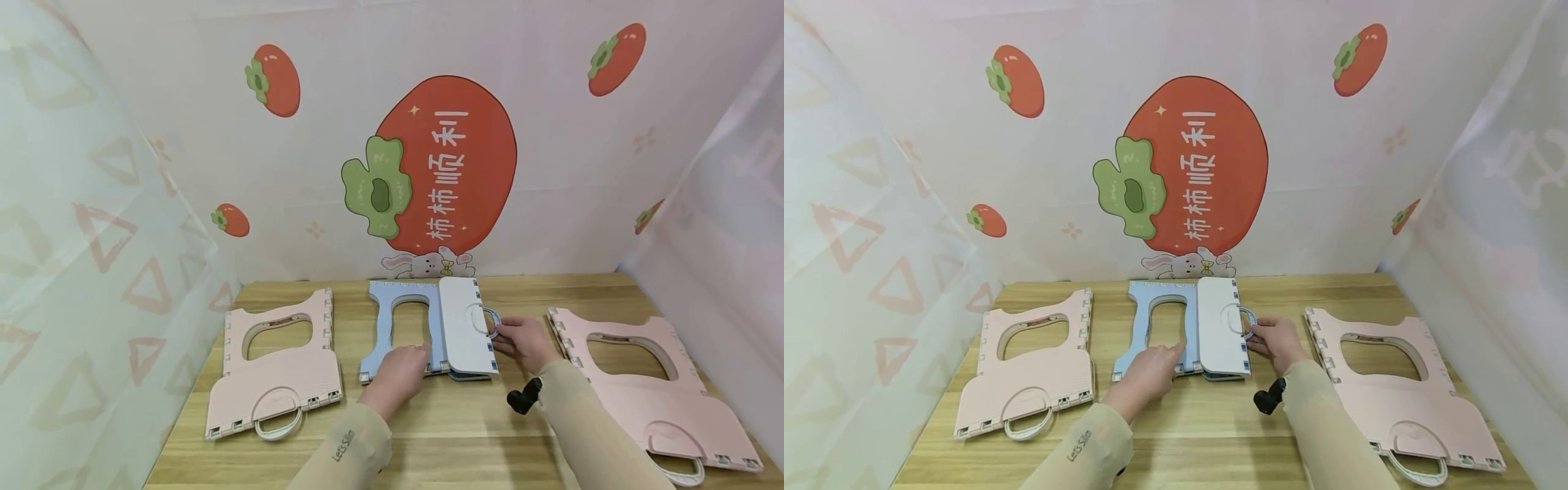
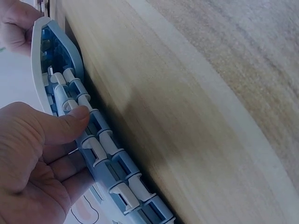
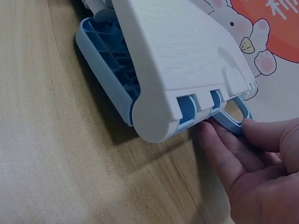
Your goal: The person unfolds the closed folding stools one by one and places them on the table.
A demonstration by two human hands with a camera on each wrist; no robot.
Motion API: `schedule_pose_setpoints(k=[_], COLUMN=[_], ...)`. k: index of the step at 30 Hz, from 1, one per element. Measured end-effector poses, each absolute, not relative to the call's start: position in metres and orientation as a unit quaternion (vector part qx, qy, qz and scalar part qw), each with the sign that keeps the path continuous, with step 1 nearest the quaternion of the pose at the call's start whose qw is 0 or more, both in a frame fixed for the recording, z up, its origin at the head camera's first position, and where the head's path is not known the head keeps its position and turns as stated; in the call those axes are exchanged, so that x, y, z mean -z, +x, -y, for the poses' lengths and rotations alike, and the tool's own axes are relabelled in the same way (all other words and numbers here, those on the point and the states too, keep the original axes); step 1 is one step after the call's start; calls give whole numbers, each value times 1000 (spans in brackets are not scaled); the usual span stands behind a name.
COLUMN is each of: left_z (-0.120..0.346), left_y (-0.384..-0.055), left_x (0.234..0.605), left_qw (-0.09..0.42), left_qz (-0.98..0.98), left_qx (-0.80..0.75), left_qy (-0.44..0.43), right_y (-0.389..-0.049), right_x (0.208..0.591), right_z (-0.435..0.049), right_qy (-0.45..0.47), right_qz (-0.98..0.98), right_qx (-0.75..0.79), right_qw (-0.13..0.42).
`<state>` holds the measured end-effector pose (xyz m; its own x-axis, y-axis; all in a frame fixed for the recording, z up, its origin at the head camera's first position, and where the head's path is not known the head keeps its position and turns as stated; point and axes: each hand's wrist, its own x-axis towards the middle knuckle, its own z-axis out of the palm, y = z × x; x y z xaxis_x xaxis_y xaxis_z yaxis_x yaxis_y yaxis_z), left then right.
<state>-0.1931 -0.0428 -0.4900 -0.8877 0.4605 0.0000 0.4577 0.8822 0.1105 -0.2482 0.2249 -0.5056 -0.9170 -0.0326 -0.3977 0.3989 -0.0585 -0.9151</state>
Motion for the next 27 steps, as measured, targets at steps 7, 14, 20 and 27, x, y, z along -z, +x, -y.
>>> schedule_pose_setpoints(k=[7,14,20,27], left_z=[42,44,45,45], left_y=[-191,-191,-191,-190], left_x=[490,493,495,494], left_qw=[1,0,3,12], left_qz=[-969,-967,-967,-966], left_qx=[-51,-53,-56,-63], left_qy=[243,249,249,251], right_y=[-248,-246,-245,-243], right_x=[503,501,500,498], right_z=[-228,-229,-230,-230], right_qy=[152,160,164,168], right_qz=[-664,-666,-665,-666], right_qx=[714,710,709,707], right_qw=[162,164,167,168])
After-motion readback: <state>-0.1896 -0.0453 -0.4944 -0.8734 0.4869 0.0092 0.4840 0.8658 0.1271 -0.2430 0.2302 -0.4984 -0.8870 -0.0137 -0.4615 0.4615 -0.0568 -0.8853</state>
